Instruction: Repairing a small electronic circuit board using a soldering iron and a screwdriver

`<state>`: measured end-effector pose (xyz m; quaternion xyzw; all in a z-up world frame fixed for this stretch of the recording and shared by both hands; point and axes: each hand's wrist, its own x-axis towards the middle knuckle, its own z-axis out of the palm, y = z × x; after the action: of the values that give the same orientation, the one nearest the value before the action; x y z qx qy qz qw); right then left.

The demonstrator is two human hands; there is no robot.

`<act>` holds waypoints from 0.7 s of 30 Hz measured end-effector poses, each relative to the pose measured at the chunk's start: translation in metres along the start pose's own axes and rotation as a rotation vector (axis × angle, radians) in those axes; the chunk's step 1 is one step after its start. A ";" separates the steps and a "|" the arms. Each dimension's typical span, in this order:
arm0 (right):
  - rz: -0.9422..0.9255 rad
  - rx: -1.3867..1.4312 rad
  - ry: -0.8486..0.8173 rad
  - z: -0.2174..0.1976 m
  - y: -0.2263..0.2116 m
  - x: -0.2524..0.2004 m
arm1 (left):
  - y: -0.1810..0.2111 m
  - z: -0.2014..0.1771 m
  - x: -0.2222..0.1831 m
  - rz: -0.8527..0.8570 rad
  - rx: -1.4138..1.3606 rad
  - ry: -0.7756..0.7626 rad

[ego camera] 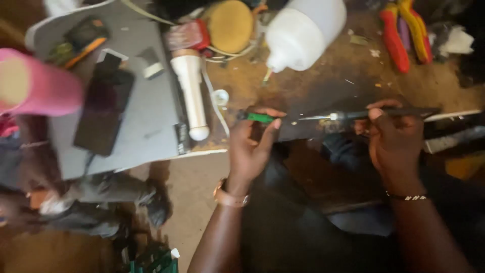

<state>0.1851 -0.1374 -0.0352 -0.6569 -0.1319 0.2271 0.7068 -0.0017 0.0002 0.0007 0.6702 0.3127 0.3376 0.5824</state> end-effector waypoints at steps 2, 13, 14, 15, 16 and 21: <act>0.001 0.037 -0.026 0.004 -0.010 -0.004 | 0.000 0.000 0.001 -0.007 -0.093 -0.004; -0.015 0.109 -0.007 -0.002 0.003 0.003 | 0.001 -0.002 -0.002 0.063 -0.043 0.029; -0.014 0.124 -0.023 -0.001 0.002 0.003 | 0.000 -0.002 -0.001 0.076 0.006 0.040; -0.013 0.118 -0.009 -0.002 0.001 0.000 | 0.002 -0.001 -0.002 0.071 -0.002 0.027; -0.016 0.143 -0.025 0.000 -0.001 0.000 | 0.003 -0.001 -0.001 0.082 -0.004 0.030; -0.033 0.123 -0.053 0.003 -0.006 0.000 | 0.003 0.000 0.000 0.042 -0.080 0.024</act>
<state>0.1841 -0.1350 -0.0286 -0.6036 -0.1470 0.2403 0.7459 -0.0013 -0.0005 0.0038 0.6485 0.2918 0.3701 0.5978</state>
